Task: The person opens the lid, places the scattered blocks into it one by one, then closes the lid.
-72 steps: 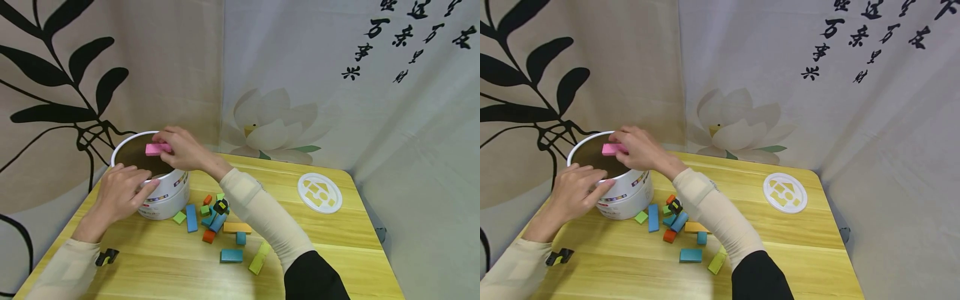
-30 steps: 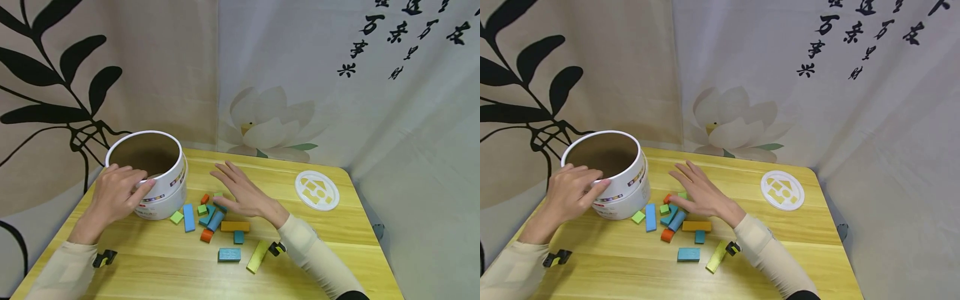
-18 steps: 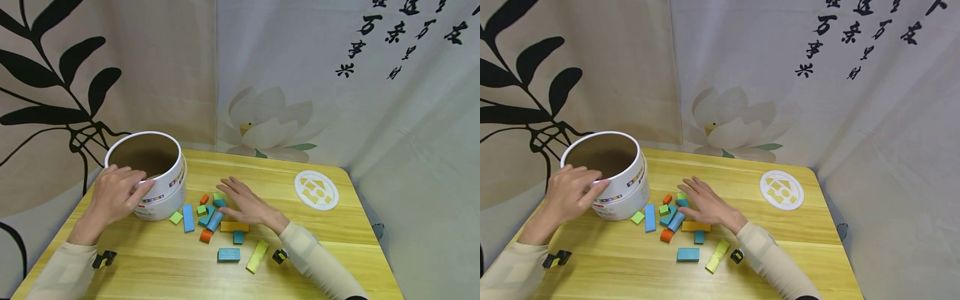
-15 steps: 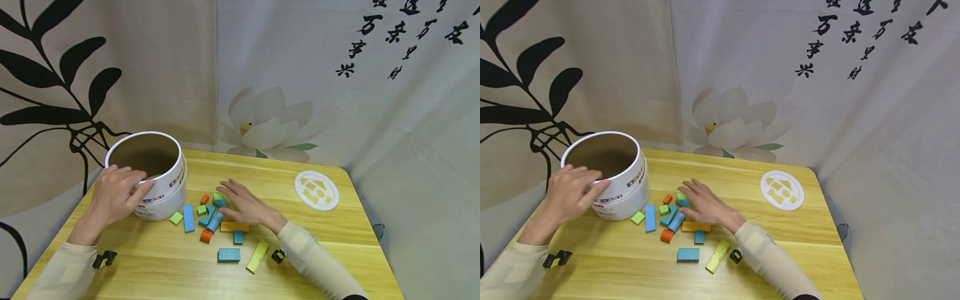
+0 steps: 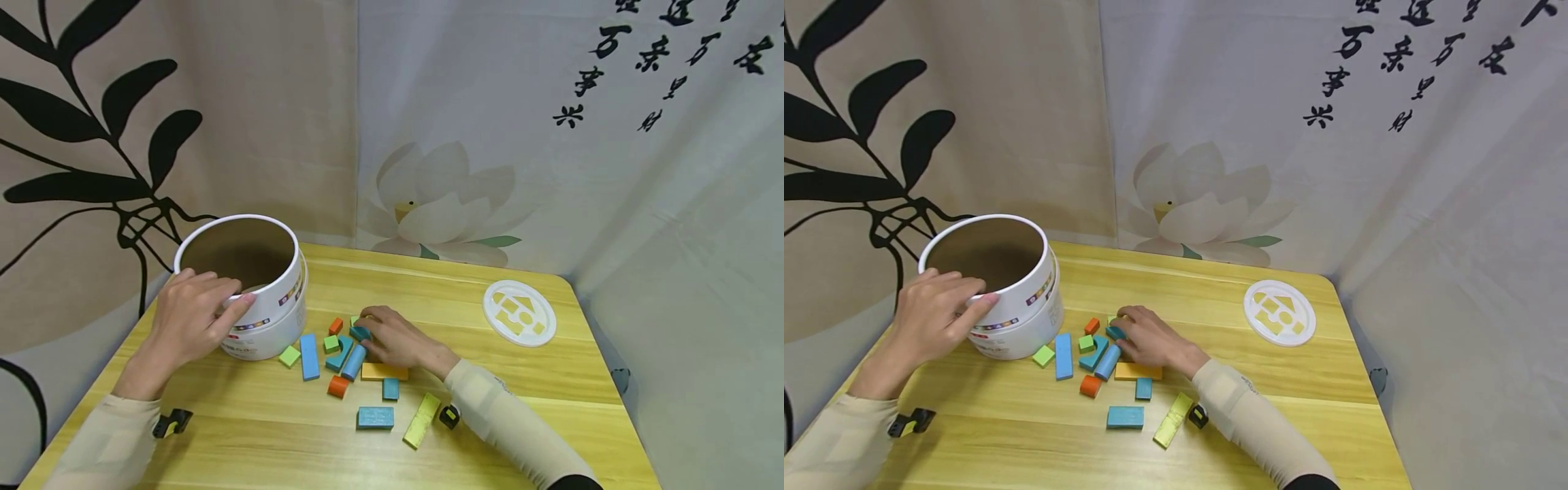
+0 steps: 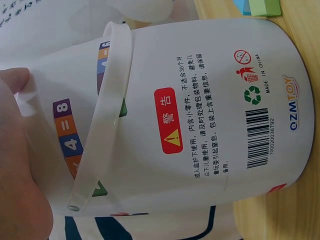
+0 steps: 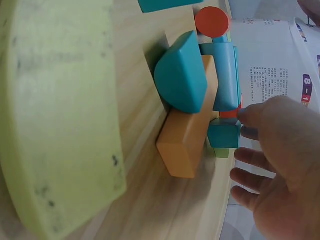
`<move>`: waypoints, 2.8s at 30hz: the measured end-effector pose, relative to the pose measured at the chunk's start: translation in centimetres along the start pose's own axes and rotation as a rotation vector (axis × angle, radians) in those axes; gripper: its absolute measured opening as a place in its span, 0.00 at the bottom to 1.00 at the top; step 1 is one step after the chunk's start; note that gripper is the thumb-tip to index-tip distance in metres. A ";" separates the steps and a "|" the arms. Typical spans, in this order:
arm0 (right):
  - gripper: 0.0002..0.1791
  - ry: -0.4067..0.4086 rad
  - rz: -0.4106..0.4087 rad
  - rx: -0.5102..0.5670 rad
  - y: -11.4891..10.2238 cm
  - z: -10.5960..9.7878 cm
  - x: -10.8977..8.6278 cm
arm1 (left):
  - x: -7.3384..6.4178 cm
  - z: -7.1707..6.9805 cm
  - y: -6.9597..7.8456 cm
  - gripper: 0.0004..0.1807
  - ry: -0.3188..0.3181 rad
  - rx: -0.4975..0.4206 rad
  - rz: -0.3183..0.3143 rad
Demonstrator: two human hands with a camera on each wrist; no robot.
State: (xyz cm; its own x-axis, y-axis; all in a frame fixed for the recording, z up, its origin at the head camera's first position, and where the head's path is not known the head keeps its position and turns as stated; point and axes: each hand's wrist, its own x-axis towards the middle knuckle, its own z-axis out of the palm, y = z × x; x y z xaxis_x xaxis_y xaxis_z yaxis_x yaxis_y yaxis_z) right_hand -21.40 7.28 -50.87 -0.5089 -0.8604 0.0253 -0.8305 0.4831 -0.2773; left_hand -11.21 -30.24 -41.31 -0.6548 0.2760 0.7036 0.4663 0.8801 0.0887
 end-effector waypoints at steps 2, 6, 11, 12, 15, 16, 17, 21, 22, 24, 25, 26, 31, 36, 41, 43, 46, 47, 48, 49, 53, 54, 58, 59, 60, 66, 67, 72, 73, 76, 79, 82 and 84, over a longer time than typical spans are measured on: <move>0.23 0.005 -0.003 0.003 0.0 0.0 0.1 | 0.0 0.0 0.0 0.27 -0.004 0.001 -0.001; 0.22 0.012 -0.012 0.004 0.2 0.0 0.1 | 0.0 0.0 0.0 0.30 0.001 0.002 0.004; 0.19 0.025 -0.032 0.005 0.3 0.1 0.2 | 0.0 0.1 0.0 0.36 0.008 0.000 0.009; 0.19 0.026 -0.031 0.011 0.3 0.0 0.2 | 0.0 0.1 0.0 0.36 0.007 -0.001 0.008; 0.18 0.017 -0.016 0.031 0.3 -0.1 0.2 | 0.0 0.1 0.0 0.33 0.006 0.001 0.005; 0.18 0.015 -0.014 0.039 0.3 -0.1 0.2 | 0.0 0.1 -0.1 0.32 0.005 0.000 0.003; 0.18 0.012 -0.012 0.046 0.3 -0.1 0.2 | 0.0 0.1 -0.1 0.30 0.005 0.000 0.002; 0.17 0.008 -0.004 0.053 0.4 -0.4 0.0 | -0.1 0.1 -0.1 0.29 0.003 -0.002 0.000; 0.17 0.013 -0.006 0.055 0.4 -0.6 -0.1 | -0.1 0.1 -0.1 0.30 0.005 -0.002 0.002; 0.15 0.026 -0.009 0.057 0.4 -1.1 -0.1 | 0.0 0.0 -0.1 0.33 0.009 0.000 0.005; 0.15 0.035 -0.009 0.063 0.4 -1.5 -0.1 | 0.0 0.0 -0.1 0.35 0.012 0.000 0.006; 0.14 0.045 -0.013 0.068 0.3 -1.9 0.0 | 0.0 0.0 -0.1 0.36 0.014 0.001 0.007; 0.12 0.105 -0.040 0.105 -0.5 -4.5 0.5 | 0.0 -0.1 -0.1 0.35 0.013 0.001 0.005; 0.12 0.158 -0.085 0.121 -1.5 -7.4 1.5 | -0.1 0.0 -0.1 0.27 -0.002 -0.001 -0.003; 0.12 0.219 -0.143 0.132 -2.6 -10.4 2.8 | -0.1 0.0 0.0 0.24 -0.010 -0.002 -0.008; 0.12 0.242 -0.163 0.140 -3.0 -11.3 3.4 | -0.1 0.0 0.0 0.23 -0.010 -0.001 -0.008; 0.12 0.267 -0.182 0.137 -3.8 -12.6 4.2 | 0.0 -0.1 0.0 0.24 -0.010 0.000 -0.009; 0.12 0.275 -0.190 0.131 -4.1 -13.0 4.5 | 0.0 -0.1 0.0 0.24 -0.010 0.000 -0.010; 0.12 0.281 -0.200 0.125 -4.4 -13.3 4.9 | 0.0 -0.1 0.0 0.26 -0.009 0.001 -0.011; 0.12 0.287 -0.211 0.118 -4.7 -13.7 5.2 | -0.1 -0.1 0.0 0.27 -0.008 0.001 -0.011; 0.13 0.314 -0.251 0.115 -6.1 -14.7 6.6 | -0.2 -0.1 0.0 0.32 -0.007 0.001 -0.013; 0.13 0.320 -0.260 0.115 -6.4 -14.9 6.9 | -0.2 -0.1 0.0 0.33 -0.007 0.001 -0.014; 0.14 0.338 -0.291 0.121 -7.7 -15.6 8.3 | -0.1 -0.1 0.1 0.34 -0.010 0.002 -0.014; 0.14 0.341 -0.299 0.124 -8.0 -15.8 8.6 | -0.1 -0.2 0.1 0.34 -0.011 0.004 -0.013; 0.14 0.343 -0.306 0.127 -8.3 -15.9 9.0 | -0.1 -0.2 0.1 0.34 -0.012 0.006 -0.012; 0.15 0.345 -0.342 0.127 -9.9 -16.7 11.1 | 0.0 -0.2 0.0 0.28 -0.019 0.011 -0.004; 0.15 0.344 -0.343 0.124 -10.1 -16.8 11.5 | 0.0 -0.1 0.0 0.28 -0.018 0.011 -0.003; 0.16 0.340 -0.334 0.111 -11.0 -17.1 13.2 | 0.0 -0.1 0.1 0.30 -0.013 0.010 0.000; 0.16 0.340 -0.329 0.112 -11.1 -17.1 13.5 | 0.1 -0.1 0.1 0.31 -0.012 0.010 0.002; 0.16 0.333 -0.314 0.111 -11.5 -17.1 14.5 | 0.1 0.0 0.0 0.32 -0.008 0.009 0.006; 0.16 0.318 -0.299 0.102 -11.8 -17.0 15.5 | 0.0 0.0 -0.1 0.35 -0.001 0.010 0.009; 0.16 0.302 -0.282 0.091 -12.0 -16.8 16.3 | 0.0 0.0 -0.1 0.37 0.007 0.011 0.013; 0.17 0.295 -0.273 0.091 -12.1 -16.6 16.8 | 0.1 0.0 -0.1 0.37 0.011 0.011 0.014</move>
State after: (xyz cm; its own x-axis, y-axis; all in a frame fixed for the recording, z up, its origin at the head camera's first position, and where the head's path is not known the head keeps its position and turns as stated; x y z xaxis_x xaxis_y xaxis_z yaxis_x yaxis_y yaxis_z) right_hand -23.65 -10.30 -31.13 -0.3272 -0.8650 0.3804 -0.9272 0.2162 -0.3058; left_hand -11.30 -30.36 -41.27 -0.6418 0.2843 0.7122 0.4689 0.8804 0.0711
